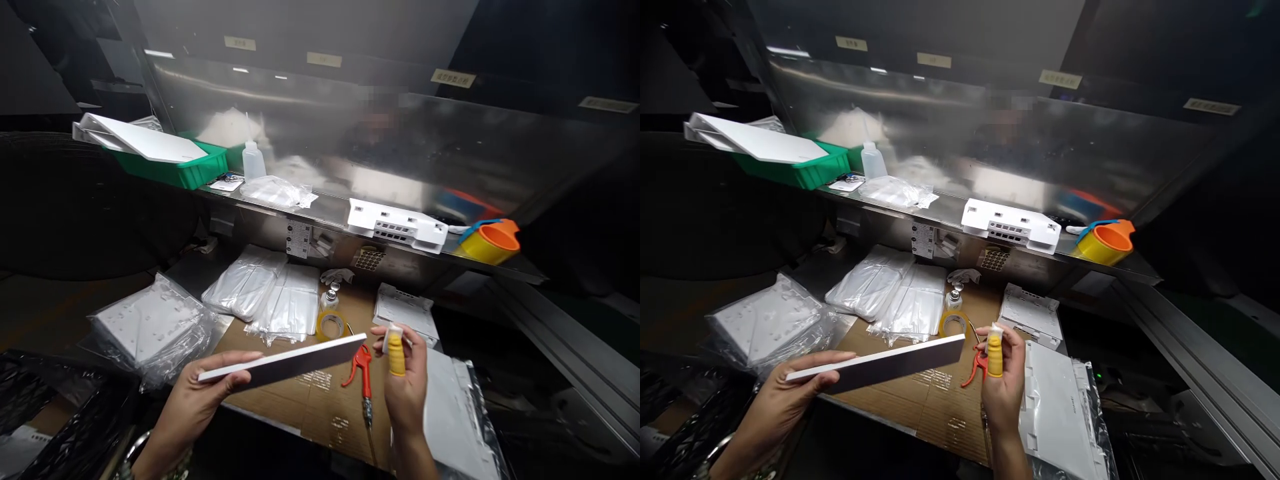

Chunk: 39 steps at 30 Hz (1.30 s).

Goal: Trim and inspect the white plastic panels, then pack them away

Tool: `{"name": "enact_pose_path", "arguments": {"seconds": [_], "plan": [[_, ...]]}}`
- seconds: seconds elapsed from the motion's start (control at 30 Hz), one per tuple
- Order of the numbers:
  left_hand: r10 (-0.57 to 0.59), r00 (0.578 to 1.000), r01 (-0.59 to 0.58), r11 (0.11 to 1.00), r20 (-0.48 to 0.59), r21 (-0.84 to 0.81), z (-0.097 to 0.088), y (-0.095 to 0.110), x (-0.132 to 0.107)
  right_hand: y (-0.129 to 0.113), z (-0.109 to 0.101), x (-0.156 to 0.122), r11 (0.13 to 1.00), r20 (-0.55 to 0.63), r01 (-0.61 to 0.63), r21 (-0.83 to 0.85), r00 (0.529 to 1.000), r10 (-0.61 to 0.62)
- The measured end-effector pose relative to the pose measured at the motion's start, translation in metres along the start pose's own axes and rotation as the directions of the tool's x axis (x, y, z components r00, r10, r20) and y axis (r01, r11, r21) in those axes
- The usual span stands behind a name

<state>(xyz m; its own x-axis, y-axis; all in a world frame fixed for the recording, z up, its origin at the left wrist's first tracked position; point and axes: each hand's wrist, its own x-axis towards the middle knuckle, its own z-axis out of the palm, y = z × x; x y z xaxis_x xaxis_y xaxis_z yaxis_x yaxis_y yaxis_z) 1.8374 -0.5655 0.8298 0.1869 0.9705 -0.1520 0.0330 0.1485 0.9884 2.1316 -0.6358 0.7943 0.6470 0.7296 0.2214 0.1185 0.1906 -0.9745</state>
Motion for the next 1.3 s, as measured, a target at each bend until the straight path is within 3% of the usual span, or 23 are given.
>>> {"name": "enact_pose_path", "arguments": {"seconds": [0.07,0.13,0.2,0.37,0.63,0.7,0.73,0.8,0.83,0.9,0.97,1.03,1.17,1.3], "plan": [[0.148,0.987,-0.156,0.980,0.070,0.123,0.000,0.001,-0.001,-0.010,-0.001,0.002,0.970,0.118,-0.205,0.132,0.975,0.190],[0.251,0.958,-0.272,0.949,0.137,0.159,-0.001,-0.001,0.000,-0.018,0.002,0.002,0.890,0.248,-0.396,0.226,0.907,0.341],[0.295,0.940,-0.322,0.934,0.173,0.156,-0.002,-0.003,0.002,-0.022,0.006,0.000,0.831,0.271,-0.477,0.284,0.872,0.408],[0.324,0.919,-0.351,0.932,0.224,0.091,0.000,-0.005,0.003,-0.021,0.014,-0.007,0.811,0.182,-0.491,0.318,0.871,0.456],[0.361,0.899,-0.379,0.925,0.246,0.027,0.000,-0.005,-0.001,-0.012,0.017,-0.012,0.764,0.175,-0.526,0.373,0.849,0.499],[0.427,0.886,-0.425,0.904,0.183,-0.052,0.003,-0.009,-0.002,-0.009,0.018,-0.015,0.759,0.176,-0.518,0.394,0.853,0.491],[0.430,0.899,-0.417,0.899,0.082,-0.136,0.005,-0.011,-0.001,-0.007,0.019,-0.016,0.766,0.170,-0.499,0.405,0.864,0.473],[0.258,0.958,-0.288,0.862,-0.127,-0.418,0.008,-0.014,0.001,-0.005,0.020,-0.020,0.798,0.139,-0.433,0.418,0.899,0.415],[0.104,0.987,-0.157,0.797,-0.124,-0.584,0.009,-0.014,0.003,-0.005,0.021,-0.021,0.819,0.123,-0.397,0.415,0.916,0.381],[-0.106,0.986,0.164,0.601,0.125,-0.782,0.008,-0.013,0.008,-0.003,0.020,-0.022,0.859,0.117,-0.340,0.383,0.940,0.320],[-0.138,0.911,0.404,0.475,0.388,-0.781,0.004,-0.008,0.013,-0.001,0.019,-0.020,0.893,0.172,-0.325,0.310,0.943,0.283],[-0.143,0.879,0.469,0.434,0.456,-0.769,0.000,-0.003,0.016,0.002,0.016,-0.016,0.931,0.256,-0.306,0.198,0.933,0.252],[-0.203,0.883,0.469,0.421,0.423,-0.776,0.001,0.005,0.018,0.008,0.011,-0.002,0.989,0.384,-0.145,0.008,0.914,0.130],[-0.290,0.871,0.488,0.406,0.398,-0.773,0.011,0.013,0.018,0.008,0.011,0.006,0.982,0.380,0.075,-0.174,0.925,-0.003]]}}
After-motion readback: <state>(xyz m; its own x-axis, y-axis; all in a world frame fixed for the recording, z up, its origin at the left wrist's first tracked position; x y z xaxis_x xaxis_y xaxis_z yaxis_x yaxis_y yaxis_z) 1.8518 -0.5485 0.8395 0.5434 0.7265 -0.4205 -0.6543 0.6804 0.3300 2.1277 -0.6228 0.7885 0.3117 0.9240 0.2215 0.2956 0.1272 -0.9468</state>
